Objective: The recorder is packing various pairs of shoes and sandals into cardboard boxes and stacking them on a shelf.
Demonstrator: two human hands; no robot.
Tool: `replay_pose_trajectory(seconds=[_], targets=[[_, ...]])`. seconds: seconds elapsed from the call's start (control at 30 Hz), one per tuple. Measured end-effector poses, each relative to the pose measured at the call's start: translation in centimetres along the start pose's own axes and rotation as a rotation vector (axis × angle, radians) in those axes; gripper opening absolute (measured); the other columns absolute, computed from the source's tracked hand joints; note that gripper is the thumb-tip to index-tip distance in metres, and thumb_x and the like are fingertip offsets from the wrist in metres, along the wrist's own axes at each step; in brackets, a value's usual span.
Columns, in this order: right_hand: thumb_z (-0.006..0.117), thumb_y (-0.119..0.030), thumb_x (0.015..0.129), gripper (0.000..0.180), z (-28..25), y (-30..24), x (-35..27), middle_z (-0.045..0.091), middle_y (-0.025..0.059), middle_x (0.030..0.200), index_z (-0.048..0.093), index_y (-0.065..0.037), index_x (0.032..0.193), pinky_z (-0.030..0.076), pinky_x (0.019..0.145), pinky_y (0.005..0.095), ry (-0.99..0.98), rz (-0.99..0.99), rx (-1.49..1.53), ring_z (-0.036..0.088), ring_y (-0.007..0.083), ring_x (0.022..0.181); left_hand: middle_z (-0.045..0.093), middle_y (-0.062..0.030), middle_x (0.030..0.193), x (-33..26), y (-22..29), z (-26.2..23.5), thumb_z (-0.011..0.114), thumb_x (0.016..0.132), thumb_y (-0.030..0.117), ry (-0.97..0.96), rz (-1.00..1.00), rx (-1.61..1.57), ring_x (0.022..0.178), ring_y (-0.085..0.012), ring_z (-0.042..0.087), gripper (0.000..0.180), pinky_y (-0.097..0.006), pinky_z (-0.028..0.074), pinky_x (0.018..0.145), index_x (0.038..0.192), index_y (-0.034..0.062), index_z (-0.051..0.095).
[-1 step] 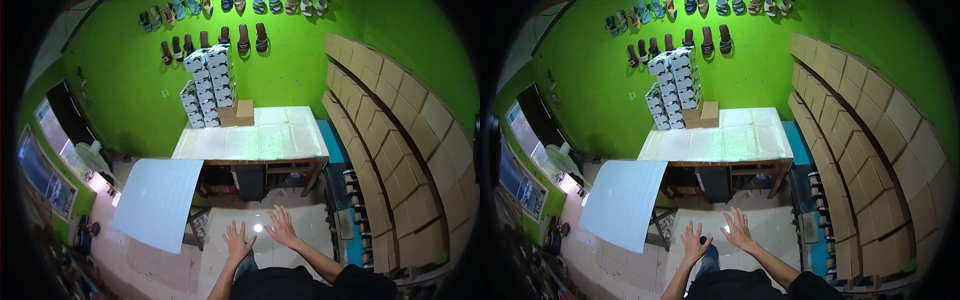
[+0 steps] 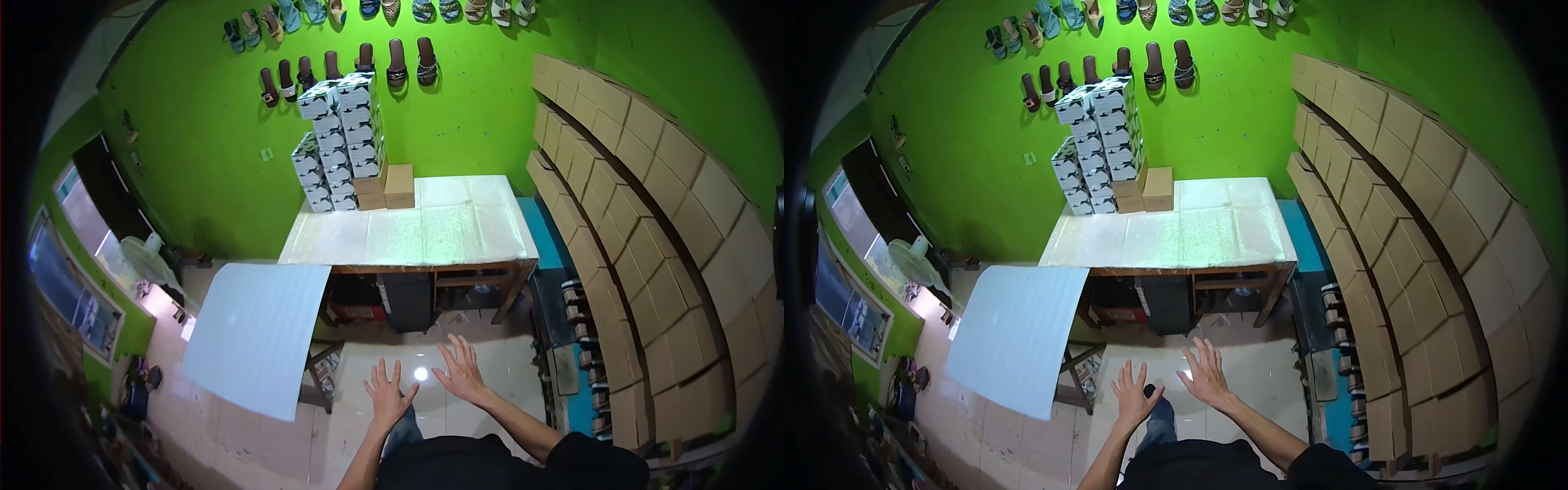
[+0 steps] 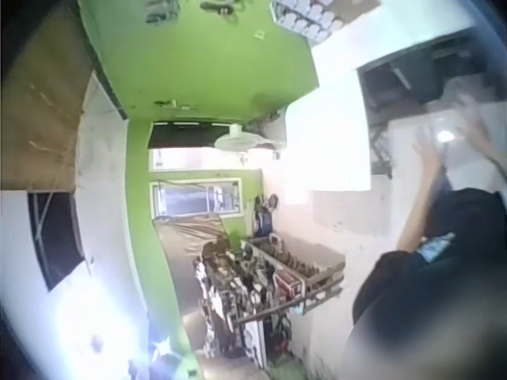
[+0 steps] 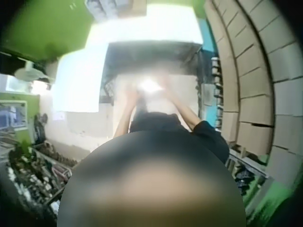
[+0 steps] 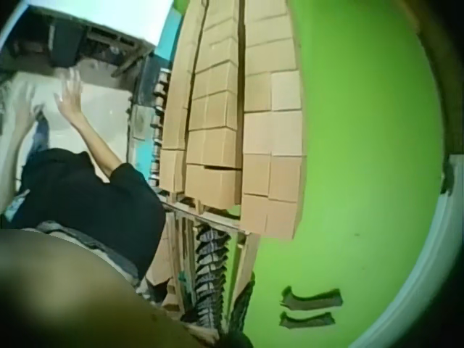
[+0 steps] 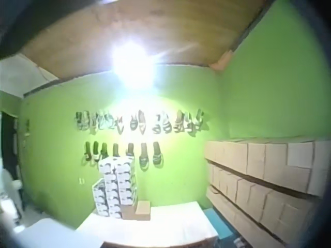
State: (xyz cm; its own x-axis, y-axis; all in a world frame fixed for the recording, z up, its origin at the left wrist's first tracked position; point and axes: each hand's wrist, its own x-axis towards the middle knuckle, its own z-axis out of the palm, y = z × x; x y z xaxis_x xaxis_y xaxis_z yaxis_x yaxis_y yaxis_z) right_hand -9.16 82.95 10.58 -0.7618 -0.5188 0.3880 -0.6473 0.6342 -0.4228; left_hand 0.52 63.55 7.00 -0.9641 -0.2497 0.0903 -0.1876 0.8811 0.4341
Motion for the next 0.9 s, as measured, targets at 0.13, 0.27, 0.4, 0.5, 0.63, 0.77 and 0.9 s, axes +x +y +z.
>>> replay_pose_trajectory(seconds=[0.13, 0.27, 0.4, 0.5, 0.63, 0.77, 0.9], targets=[[0.074, -0.031, 0.085, 0.065, 2.9, 3.6, 8.2, 0.033, 0.0264, 0.149, 0.048, -0.006, 0.14, 0.027, 0.112, 0.0606, 0.001, 0.047, -0.001, 0.031, 0.0494, 0.138, 0.02, -0.0227, 0.161, 11.1, -2.5, -0.7, 0.068, 0.086, 0.053, 0.036, 0.097, -0.046, 0.143, -0.0497, 0.024, 0.081, -0.076, 0.02, 0.106, 0.152, 0.0158, 0.041], [0.074, -0.029, 0.084, 0.066, 5.1, 5.9, 16.8, 0.033, 0.0266, 0.149, 0.048, -0.006, 0.139, 0.027, 0.111, 0.0622, -0.001, 0.074, -0.031, 0.031, 0.0498, 0.137, 0.02, -0.0218, 0.162, 21.5, -4.4, -2.8, 0.071, 0.085, 0.05, 0.023, 0.15, 0.003, 0.145, -0.0468, 0.023, 0.081, -0.073, 0.022, 0.108, 0.151, 0.0149, 0.041], [0.076, -0.027, 0.084, 0.062, 6.1, 6.9, 24.9, 0.036, 0.0267, 0.147, 0.051, -0.003, 0.136, 0.031, 0.11, 0.0579, 0.041, 0.098, -0.077, 0.034, 0.0482, 0.135, 0.02, -0.0219, 0.162, 31.0, -5.8, -4.5, 0.073, 0.084, 0.046, 0.027, 0.19, 0.013, 0.144, -0.0475, 0.024, 0.081, -0.073, 0.021, 0.108, 0.151, 0.014, 0.041], [0.075, -0.028, 0.085, 0.062, 7.6, 8.7, 29.7, 0.037, 0.0261, 0.146, 0.051, -0.005, 0.137, 0.031, 0.109, 0.0613, 0.045, 0.105, -0.056, 0.034, 0.0479, 0.136, 0.019, -0.0231, 0.162, 37.1, -6.9, -4.8, 0.074, 0.084, 0.043, 0.049, 0.238, 0.042, 0.145, -0.0487, 0.022, 0.081, -0.074, 0.02, 0.108, 0.151, 0.0129, 0.041], [0.074, -0.028, 0.085, 0.062, 9.3, 12.5, 35.9, 0.038, 0.0251, 0.146, 0.05, -0.006, 0.137, 0.031, 0.108, 0.0638, 0.034, 0.098, -0.067, 0.033, 0.0477, 0.136, 0.021, -0.0243, 0.161, 45.2, -7.2, -3.5, 0.071, 0.085, 0.044, 0.063, 0.292, 0.069, 0.145, -0.0506, 0.02, 0.078, -0.076, 0.019, 0.107, 0.15, 0.0112, 0.043], [0.074, -0.029, 0.086, 0.062, 11.7, 18.0, 43.4, 0.037, 0.0245, 0.146, 0.05, -0.006, 0.138, 0.032, 0.107, 0.0645, -0.004, 0.078, -0.115, 0.034, 0.0488, 0.136, 0.017, -0.023, 0.163, 53.4, -7.4, -1.6, 0.072, 0.086, 0.043, 0.053, 0.317, 0.111, 0.147, -0.0489, 0.018, 0.081, -0.076, 0.016, 0.109, 0.152, 0.0123, 0.039], [0.074, -0.03, 0.085, 0.064, 14.8, 24.4, 52.1, 0.037, 0.0243, 0.146, 0.048, -0.006, 0.139, 0.033, 0.107, 0.0651, -0.043, 0.05, -0.151, 0.034, 0.049, 0.136, 0.018, -0.0234, 0.162, 60.8, -6.7, -0.2, 0.069, 0.088, 0.041, 0.03, 0.326, 0.172, 0.148, -0.047, 0.017, 0.077, -0.072, 0.016, 0.112, 0.152, 0.0113, 0.039]])
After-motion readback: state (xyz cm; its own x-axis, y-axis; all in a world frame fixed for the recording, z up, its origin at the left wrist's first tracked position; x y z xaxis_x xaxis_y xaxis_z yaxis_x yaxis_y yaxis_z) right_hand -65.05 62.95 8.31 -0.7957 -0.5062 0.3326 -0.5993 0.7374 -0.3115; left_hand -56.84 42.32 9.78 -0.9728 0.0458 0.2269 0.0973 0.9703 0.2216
